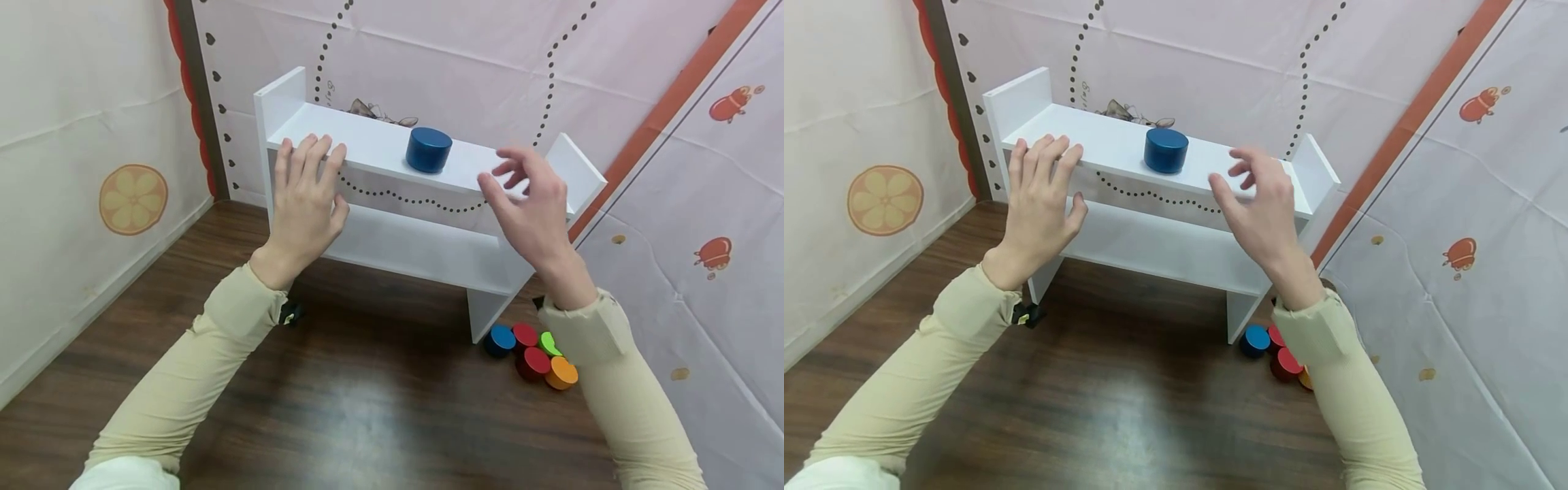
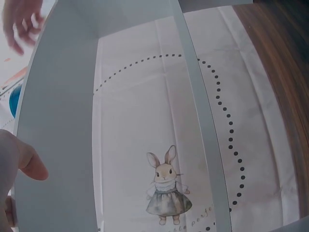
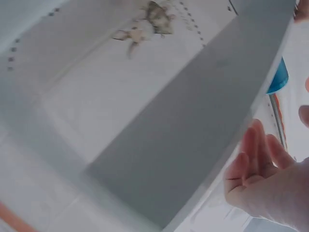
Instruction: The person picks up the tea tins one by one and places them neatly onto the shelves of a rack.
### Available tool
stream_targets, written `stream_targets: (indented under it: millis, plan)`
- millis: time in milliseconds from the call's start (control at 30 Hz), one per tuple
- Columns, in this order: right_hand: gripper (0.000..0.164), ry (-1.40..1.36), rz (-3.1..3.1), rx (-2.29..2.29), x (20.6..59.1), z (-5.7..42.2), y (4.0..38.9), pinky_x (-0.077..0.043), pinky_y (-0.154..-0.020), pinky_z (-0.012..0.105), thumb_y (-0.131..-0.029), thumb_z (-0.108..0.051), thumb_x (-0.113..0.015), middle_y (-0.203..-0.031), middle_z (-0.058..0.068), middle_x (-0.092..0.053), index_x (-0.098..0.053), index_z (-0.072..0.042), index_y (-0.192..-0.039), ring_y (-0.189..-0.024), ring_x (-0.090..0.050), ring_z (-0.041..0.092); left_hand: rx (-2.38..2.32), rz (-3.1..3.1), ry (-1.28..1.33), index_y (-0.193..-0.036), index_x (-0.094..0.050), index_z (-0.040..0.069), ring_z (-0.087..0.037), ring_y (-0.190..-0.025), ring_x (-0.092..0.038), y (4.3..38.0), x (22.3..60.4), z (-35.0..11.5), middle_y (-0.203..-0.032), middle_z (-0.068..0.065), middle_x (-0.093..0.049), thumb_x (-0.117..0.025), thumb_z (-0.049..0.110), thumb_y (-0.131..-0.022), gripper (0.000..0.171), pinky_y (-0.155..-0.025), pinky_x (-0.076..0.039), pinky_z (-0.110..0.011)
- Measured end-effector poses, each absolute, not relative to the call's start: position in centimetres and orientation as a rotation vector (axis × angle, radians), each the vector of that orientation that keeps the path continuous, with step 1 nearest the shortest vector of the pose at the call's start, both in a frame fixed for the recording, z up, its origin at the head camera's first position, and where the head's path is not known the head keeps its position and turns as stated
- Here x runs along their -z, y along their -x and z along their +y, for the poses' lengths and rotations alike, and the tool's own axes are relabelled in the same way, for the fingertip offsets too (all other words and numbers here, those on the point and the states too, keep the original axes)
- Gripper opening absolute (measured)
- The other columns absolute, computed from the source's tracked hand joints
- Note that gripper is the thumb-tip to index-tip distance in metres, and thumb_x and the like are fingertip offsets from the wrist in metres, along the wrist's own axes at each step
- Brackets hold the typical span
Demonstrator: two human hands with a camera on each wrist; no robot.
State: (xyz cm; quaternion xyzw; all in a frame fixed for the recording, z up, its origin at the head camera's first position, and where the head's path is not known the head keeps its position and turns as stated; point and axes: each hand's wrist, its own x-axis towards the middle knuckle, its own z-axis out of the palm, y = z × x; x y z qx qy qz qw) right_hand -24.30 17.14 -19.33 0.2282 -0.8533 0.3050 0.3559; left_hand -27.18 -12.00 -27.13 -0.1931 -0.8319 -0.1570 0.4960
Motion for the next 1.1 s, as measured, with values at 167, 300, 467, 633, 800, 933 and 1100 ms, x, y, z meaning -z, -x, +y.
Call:
stream_targets:
  millis: [167, 300, 467, 633, 800, 933, 1100]
  plan:
    - [0.034, -0.583, -2.015, -0.797, 22.3, 20.0, 22.7, -0.036, -0.075, 0.02, -0.087, -0.017, -0.064, -0.099, 0.021, -0.065, -0.06, 0.006, -0.112, -0.086, -0.052, 0.013, 0.374, -2.019, 0.469, -0.135, -0.044, 0.005, -0.034, -0.137, -0.033, 27.3, 27.1, -12.0, -0.141, -0.019, -0.045, -0.059, 0.004, -0.078, 0.059, -0.121, -0.008, -0.048]
    - [0.029, -0.551, -1.97, -0.806, 24.7, 22.1, 21.5, -0.037, -0.069, 0.016, -0.087, -0.013, -0.063, -0.092, 0.021, -0.062, -0.06, 0.008, -0.106, -0.079, -0.048, 0.004, 0.371, -2.018, 0.468, -0.136, -0.044, 0.005, -0.034, -0.137, -0.033, 27.4, 27.1, -12.0, -0.14, -0.019, -0.045, -0.059, 0.005, -0.08, 0.058, -0.12, -0.008, -0.049]
    - [0.02, -0.501, -2.074, -0.785, 28.7, 24.8, 20.8, -0.038, -0.063, 0.01, -0.087, -0.007, -0.063, -0.083, 0.015, -0.062, -0.061, 0.007, -0.101, -0.068, -0.045, 0.0, 0.369, -2.017, 0.464, -0.136, -0.044, 0.005, -0.034, -0.137, -0.032, 27.4, 27.0, -12.0, -0.14, -0.019, -0.045, -0.059, 0.005, -0.08, 0.058, -0.121, -0.008, -0.048]
    - [0.012, -0.363, -2.306, -0.682, 33.5, 26.9, 20.8, -0.041, -0.059, 0.015, -0.088, -0.008, -0.062, -0.079, 0.011, -0.063, -0.064, 0.001, -0.095, -0.064, -0.051, 0.005, 0.372, -2.023, 0.467, -0.137, -0.044, 0.005, -0.034, -0.138, -0.032, 27.5, 27.1, -12.0, -0.141, -0.018, -0.045, -0.059, 0.006, -0.081, 0.058, -0.121, -0.008, -0.048]
    - [0.027, -0.079, -2.738, -0.553, 36.6, 28.4, 20.3, -0.047, -0.059, 0.035, -0.091, -0.022, -0.059, -0.089, 0.016, -0.068, -0.064, 0.002, -0.104, -0.07, -0.062, 0.024, 0.374, -2.022, 0.467, -0.137, -0.044, 0.006, -0.033, -0.138, -0.032, 27.5, 27.2, -12.0, -0.141, -0.017, -0.045, -0.059, 0.008, -0.081, 0.058, -0.121, -0.008, -0.047]
    - [0.038, 0.111, -3.046, -0.45, 38.3, 28.9, 20.0, -0.038, -0.051, 0.03, -0.089, -0.034, -0.06, -0.067, 0.01, -0.056, -0.058, 0.003, -0.087, -0.058, -0.053, 0.021, 0.371, -2.023, 0.469, -0.137, -0.044, 0.006, -0.033, -0.138, -0.032, 27.5, 27.2, -12.0, -0.141, -0.018, -0.045, -0.059, 0.008, -0.081, 0.058, -0.121, -0.008, -0.047]
    - [0.043, 0.211, -3.183, -0.472, 40.0, 29.0, 20.0, -0.038, -0.043, 0.026, -0.088, -0.037, -0.064, -0.047, 0.002, -0.047, -0.05, -0.004, -0.065, -0.039, -0.049, 0.014, 0.386, -2.022, 0.467, -0.137, -0.044, 0.007, -0.033, -0.137, -0.032, 27.4, 27.2, -12.0, -0.141, -0.017, -0.045, -0.059, 0.007, -0.08, 0.059, -0.121, -0.007, -0.047]
